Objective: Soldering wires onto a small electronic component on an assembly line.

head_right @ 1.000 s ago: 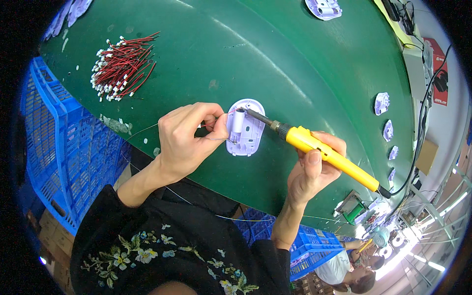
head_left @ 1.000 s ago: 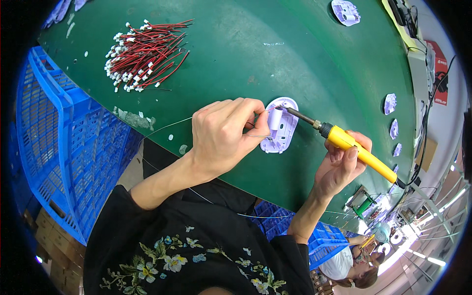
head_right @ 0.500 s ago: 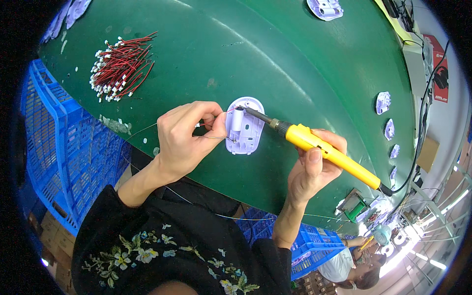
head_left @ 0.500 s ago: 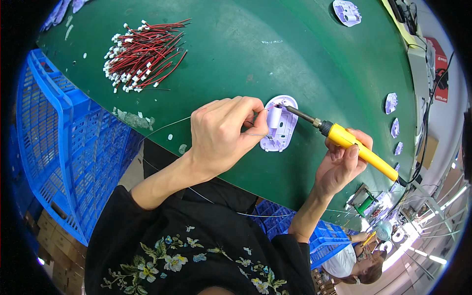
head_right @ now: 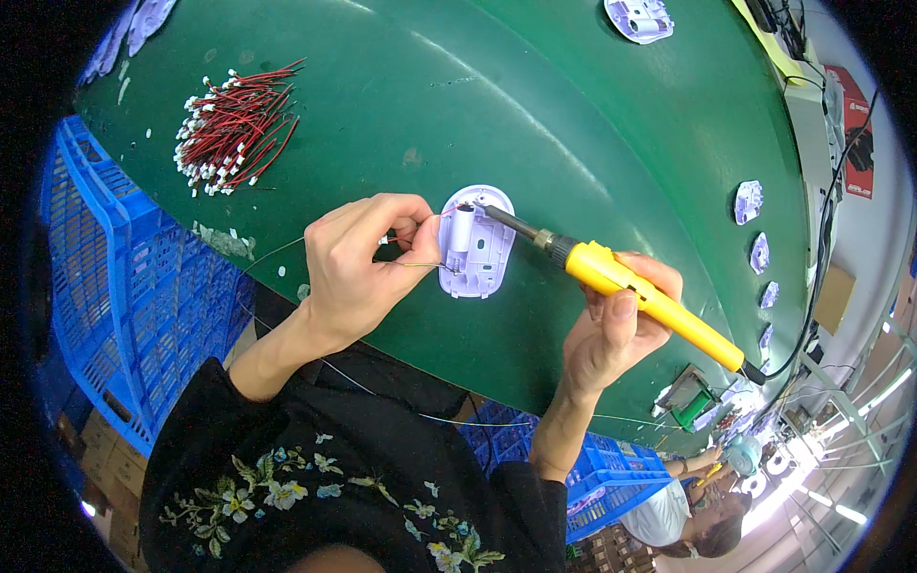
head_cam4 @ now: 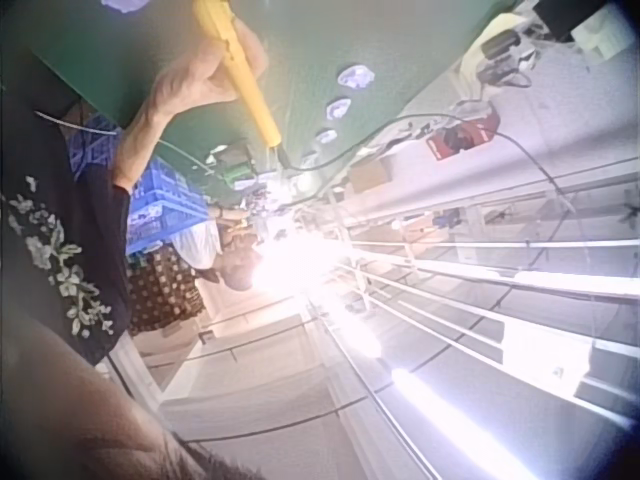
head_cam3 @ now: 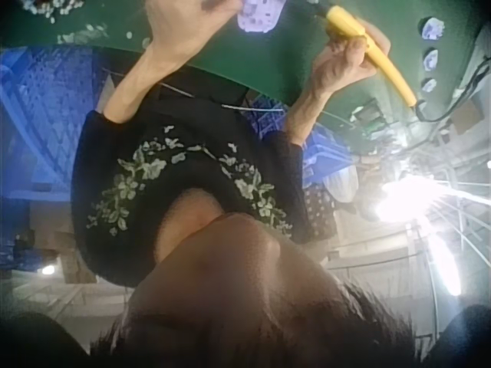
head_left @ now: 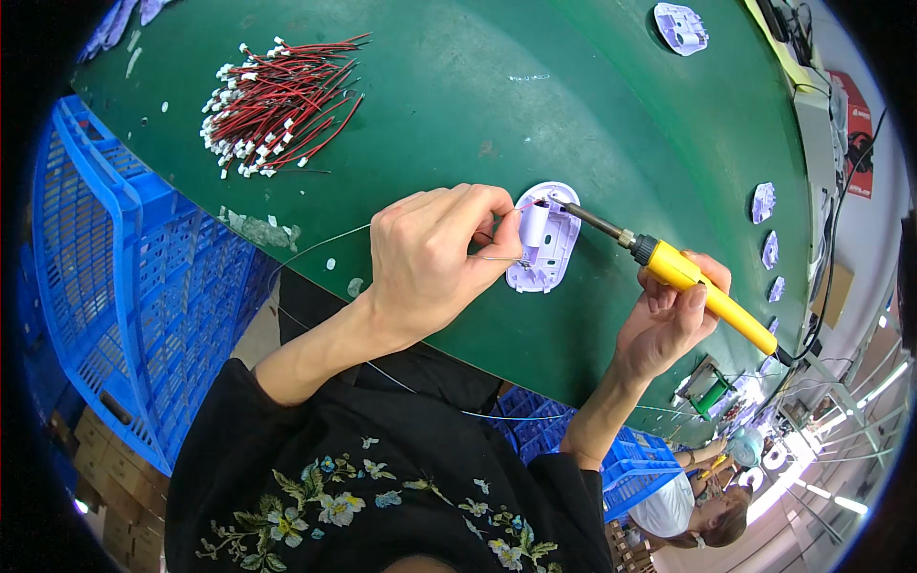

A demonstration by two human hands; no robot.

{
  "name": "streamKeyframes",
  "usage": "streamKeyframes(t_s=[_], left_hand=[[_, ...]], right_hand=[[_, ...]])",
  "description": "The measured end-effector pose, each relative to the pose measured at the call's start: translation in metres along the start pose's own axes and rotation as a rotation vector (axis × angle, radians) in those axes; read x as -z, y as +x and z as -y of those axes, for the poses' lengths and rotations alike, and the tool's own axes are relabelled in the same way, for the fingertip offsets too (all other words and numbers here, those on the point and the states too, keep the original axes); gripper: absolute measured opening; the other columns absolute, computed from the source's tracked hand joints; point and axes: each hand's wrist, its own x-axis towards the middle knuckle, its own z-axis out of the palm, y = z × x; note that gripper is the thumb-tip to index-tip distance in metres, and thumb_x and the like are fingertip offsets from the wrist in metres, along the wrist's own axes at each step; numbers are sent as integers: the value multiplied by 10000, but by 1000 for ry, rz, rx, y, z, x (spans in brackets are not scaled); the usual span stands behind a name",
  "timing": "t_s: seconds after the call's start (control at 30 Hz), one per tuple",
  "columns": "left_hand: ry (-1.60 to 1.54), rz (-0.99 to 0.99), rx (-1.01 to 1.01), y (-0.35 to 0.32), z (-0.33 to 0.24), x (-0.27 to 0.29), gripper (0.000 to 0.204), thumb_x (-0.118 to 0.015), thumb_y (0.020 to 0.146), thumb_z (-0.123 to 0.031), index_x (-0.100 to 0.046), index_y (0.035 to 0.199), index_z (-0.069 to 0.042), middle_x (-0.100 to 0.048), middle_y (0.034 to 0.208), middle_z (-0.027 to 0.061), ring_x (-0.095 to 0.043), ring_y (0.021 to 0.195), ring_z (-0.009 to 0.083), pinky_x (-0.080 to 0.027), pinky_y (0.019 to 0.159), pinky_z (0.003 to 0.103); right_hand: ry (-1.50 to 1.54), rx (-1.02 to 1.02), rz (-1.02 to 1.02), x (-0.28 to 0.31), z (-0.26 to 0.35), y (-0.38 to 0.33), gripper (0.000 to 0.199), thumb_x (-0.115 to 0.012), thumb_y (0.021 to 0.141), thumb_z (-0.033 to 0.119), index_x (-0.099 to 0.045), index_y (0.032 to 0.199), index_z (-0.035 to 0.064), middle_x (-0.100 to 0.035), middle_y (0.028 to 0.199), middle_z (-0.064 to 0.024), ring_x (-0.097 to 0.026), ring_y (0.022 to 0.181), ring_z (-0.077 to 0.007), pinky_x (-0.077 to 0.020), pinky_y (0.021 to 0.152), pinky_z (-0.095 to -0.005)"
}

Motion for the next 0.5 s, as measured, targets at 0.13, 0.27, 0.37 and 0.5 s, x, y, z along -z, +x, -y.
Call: streamKeyframes(t_s=[0.13, 0.27, 0.37, 0.5], left_hand=[[1, -1, -2, 0, 2, 1, 117, -751, 760, -9, -643, 802, -30, -599, 617, 48, -600, 532, 161, -448, 495, 271], [-6, -12, 0, 2, 4, 2, 114, -756, 763, -19, -646, 793, -29, -601, 617, 47, -595, 529, 160, -442, 492, 273], [25, 18, -54, 5, 7, 6, 151, -763, 772, -32, -666, 888, -23, -616, 646, 47, -593, 529, 159, -430, 480, 277], [23, 151, 130, 1, -9, 34, 291, -759, 804, -35, -669, 1081, -35, -654, 737, 30, -400, 456, 70, -309, 423, 259]], right_hand=[[29, 32, -3, 6, -1, 2, 376, -632, 958, 343, -549, 1073, -5, -499, 737, -13, -418, 565, -52, -403, 575, -225], [29, 54, -4, 9, -1, 4, 384, -616, 969, 361, -547, 1074, -2, -469, 710, -1, -410, 557, -52, -397, 571, -226], [40, 75, -12, 13, -3, 7, 387, -604, 978, 371, -545, 1072, 0, -456, 711, 2, -407, 558, -55, -382, 567, -226], [59, 60, -76, 19, -1, 7, 380, -613, 977, 361, -536, 1082, 4, -464, 738, 4, -408, 575, -55, -360, 567, -230]])
